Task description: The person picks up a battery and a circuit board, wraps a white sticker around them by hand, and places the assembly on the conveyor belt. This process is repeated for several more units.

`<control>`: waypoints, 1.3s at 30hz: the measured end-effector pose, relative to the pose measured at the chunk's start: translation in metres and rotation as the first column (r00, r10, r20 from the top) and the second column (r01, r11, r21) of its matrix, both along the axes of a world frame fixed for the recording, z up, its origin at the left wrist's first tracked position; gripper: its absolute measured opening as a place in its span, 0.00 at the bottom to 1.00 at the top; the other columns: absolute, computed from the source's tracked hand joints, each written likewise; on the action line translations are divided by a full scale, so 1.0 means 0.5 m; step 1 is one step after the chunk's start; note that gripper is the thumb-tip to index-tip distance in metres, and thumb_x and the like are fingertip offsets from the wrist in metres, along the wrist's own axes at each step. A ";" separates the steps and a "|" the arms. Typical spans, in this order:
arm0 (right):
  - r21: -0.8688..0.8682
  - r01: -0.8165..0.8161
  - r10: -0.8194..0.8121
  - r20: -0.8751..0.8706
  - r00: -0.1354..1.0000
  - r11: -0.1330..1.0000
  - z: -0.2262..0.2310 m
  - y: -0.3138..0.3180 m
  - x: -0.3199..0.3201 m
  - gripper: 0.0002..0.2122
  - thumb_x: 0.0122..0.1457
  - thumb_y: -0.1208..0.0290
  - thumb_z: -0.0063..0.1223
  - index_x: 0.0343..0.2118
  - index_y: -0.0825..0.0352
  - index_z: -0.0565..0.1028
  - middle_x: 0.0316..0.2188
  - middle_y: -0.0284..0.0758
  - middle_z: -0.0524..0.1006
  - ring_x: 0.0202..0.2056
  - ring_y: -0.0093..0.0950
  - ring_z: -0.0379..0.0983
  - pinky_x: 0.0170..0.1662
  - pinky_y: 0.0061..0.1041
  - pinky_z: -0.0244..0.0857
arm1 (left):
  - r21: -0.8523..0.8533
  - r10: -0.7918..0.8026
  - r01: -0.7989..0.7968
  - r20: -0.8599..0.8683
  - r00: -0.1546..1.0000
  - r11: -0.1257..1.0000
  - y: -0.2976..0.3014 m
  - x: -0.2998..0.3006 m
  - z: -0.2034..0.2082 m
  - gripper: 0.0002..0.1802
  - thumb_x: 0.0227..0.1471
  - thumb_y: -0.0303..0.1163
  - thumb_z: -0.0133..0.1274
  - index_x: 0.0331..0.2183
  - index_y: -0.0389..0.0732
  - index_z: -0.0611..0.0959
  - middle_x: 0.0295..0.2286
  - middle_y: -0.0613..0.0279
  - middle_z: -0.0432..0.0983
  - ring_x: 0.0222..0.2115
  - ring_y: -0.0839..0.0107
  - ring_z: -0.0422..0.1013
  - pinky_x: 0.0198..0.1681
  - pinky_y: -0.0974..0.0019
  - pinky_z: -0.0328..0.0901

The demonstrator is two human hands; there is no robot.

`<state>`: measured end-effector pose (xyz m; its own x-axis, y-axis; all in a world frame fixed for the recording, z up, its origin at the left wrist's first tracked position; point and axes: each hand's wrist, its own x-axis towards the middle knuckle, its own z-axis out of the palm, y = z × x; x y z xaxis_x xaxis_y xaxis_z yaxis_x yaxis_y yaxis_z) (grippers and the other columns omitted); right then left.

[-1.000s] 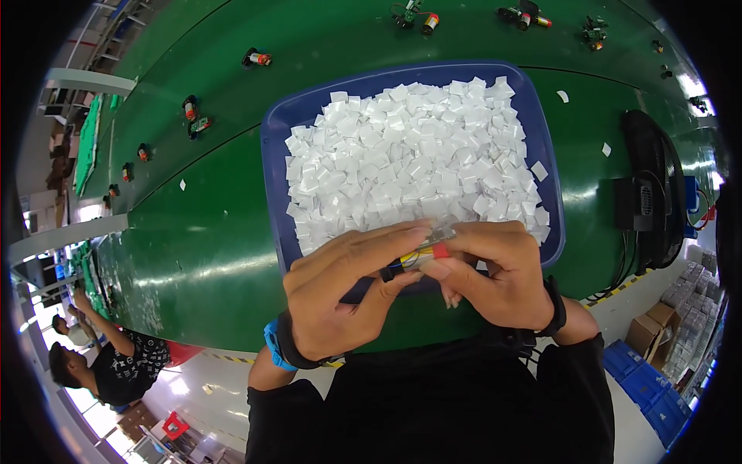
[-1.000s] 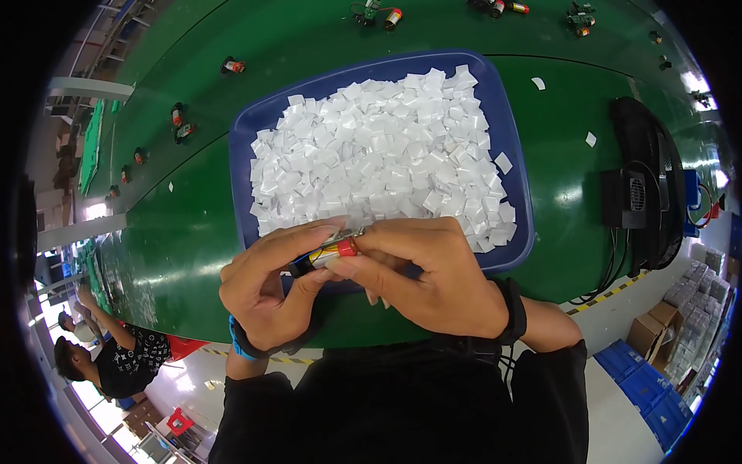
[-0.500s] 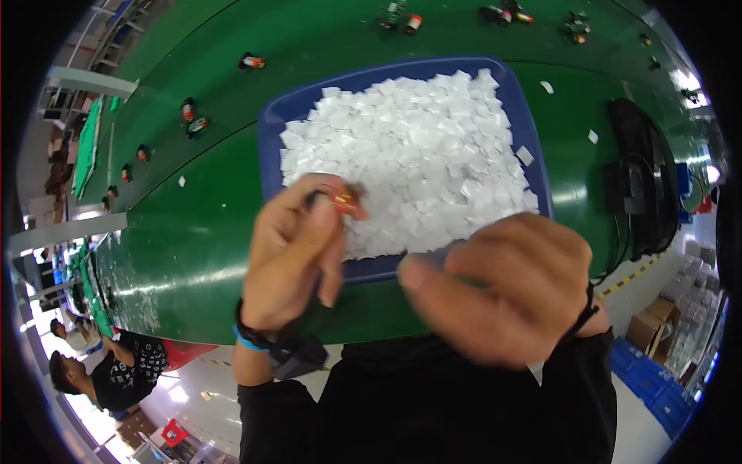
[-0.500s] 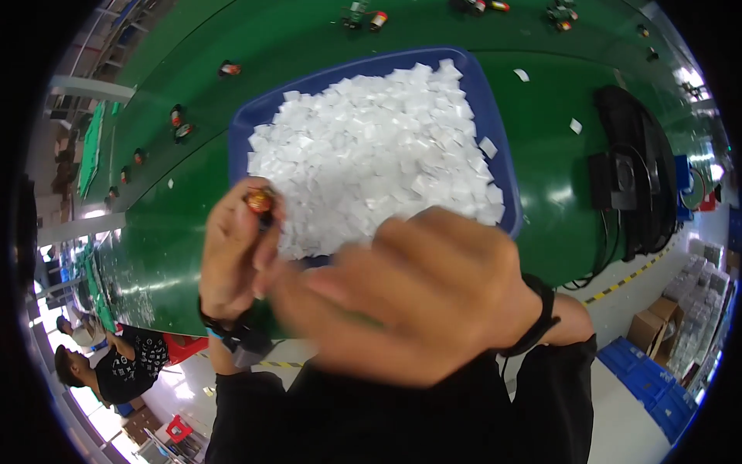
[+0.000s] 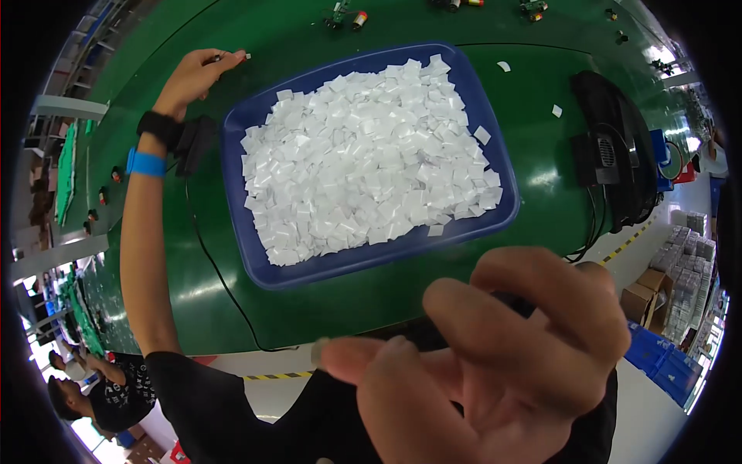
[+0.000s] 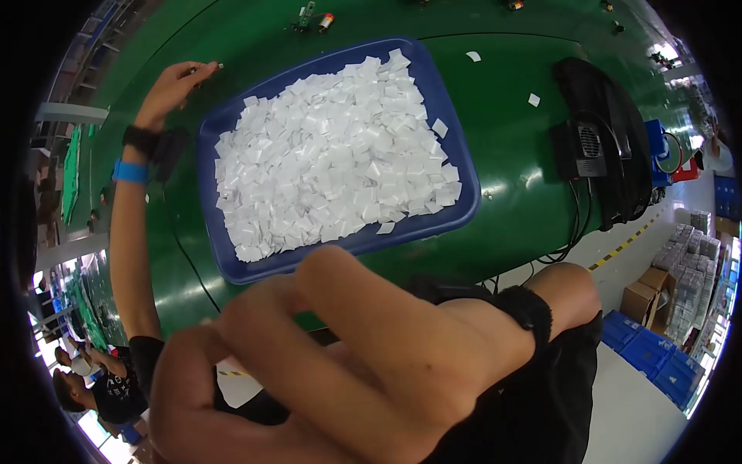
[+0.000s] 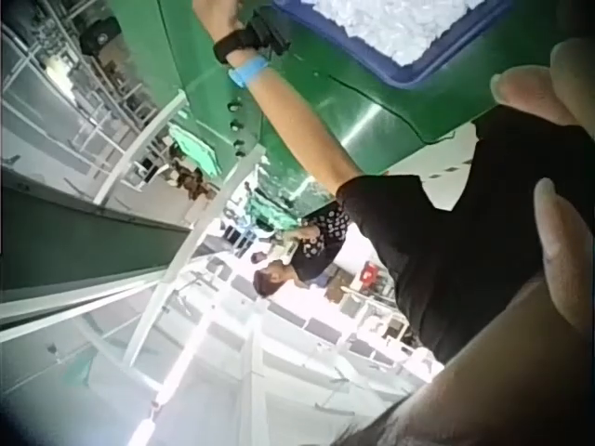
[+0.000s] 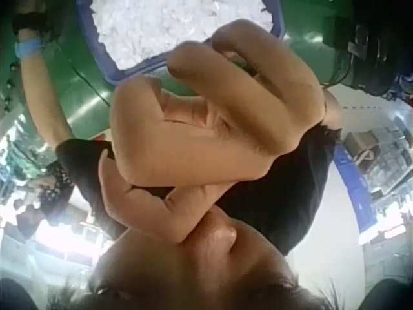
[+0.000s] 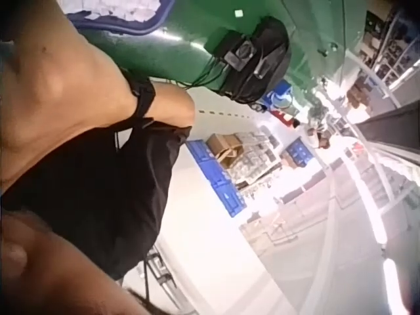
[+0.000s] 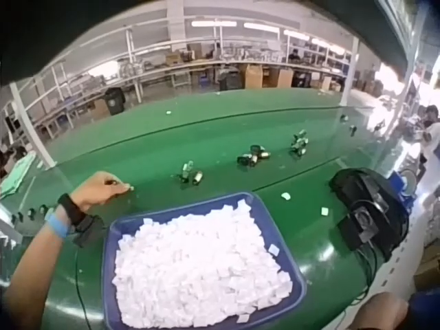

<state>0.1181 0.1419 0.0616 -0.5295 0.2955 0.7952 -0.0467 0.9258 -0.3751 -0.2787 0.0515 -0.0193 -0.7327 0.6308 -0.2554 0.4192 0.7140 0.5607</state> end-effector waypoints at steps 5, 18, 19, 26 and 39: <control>-0.069 0.100 -0.095 0.072 0.993 0.993 0.011 -0.028 0.013 0.26 0.49 0.43 0.48 0.47 0.54 0.73 0.32 0.33 0.72 0.36 0.28 0.71 0.49 0.38 0.55 | -0.001 -0.186 0.369 -0.865 0.466 0.929 0.045 -0.148 -0.126 0.26 0.53 0.55 0.58 0.43 0.43 0.82 0.24 0.65 0.75 0.22 0.72 0.68 0.24 0.72 0.58; -0.184 0.063 -0.032 0.167 0.985 0.981 0.023 -0.030 0.049 0.18 0.42 0.52 0.60 0.36 0.50 0.72 0.32 0.28 0.72 0.36 0.29 0.71 0.42 0.36 0.63 | -0.046 -0.417 0.447 -0.458 0.785 0.893 0.281 0.008 -0.058 0.18 0.51 0.45 0.62 0.28 0.38 0.83 0.27 0.51 0.81 0.29 0.57 0.77 0.32 0.56 0.69; -0.196 0.045 -0.013 0.161 0.987 0.980 0.021 -0.027 0.050 0.18 0.41 0.53 0.62 0.35 0.50 0.72 0.32 0.28 0.72 0.36 0.29 0.71 0.40 0.35 0.64 | 0.004 -0.418 0.475 -0.466 0.780 0.880 0.277 0.016 -0.053 0.16 0.52 0.43 0.61 0.29 0.37 0.82 0.27 0.51 0.79 0.29 0.56 0.75 0.32 0.56 0.68; -0.242 -0.062 0.094 0.123 0.988 0.968 0.015 -0.020 0.070 0.16 0.35 0.62 0.72 0.25 0.48 0.72 0.31 0.24 0.72 0.35 0.28 0.71 0.33 0.32 0.69 | 0.232 -0.444 0.561 -0.408 0.798 0.795 0.158 0.163 0.067 0.12 0.58 0.37 0.57 0.37 0.38 0.79 0.27 0.61 0.76 0.30 0.69 0.73 0.37 0.70 0.65; -0.080 -0.427 0.433 0.261 0.863 0.901 -0.109 0.124 -0.065 0.13 0.44 0.78 0.65 0.36 0.68 0.80 0.28 0.33 0.78 0.26 0.31 0.78 0.25 0.22 0.71 | 0.573 -0.136 0.455 -0.511 0.848 0.682 -0.040 0.497 0.070 0.08 0.50 0.24 0.61 0.34 0.39 0.79 0.33 0.59 0.73 0.29 0.70 0.69 0.27 0.70 0.64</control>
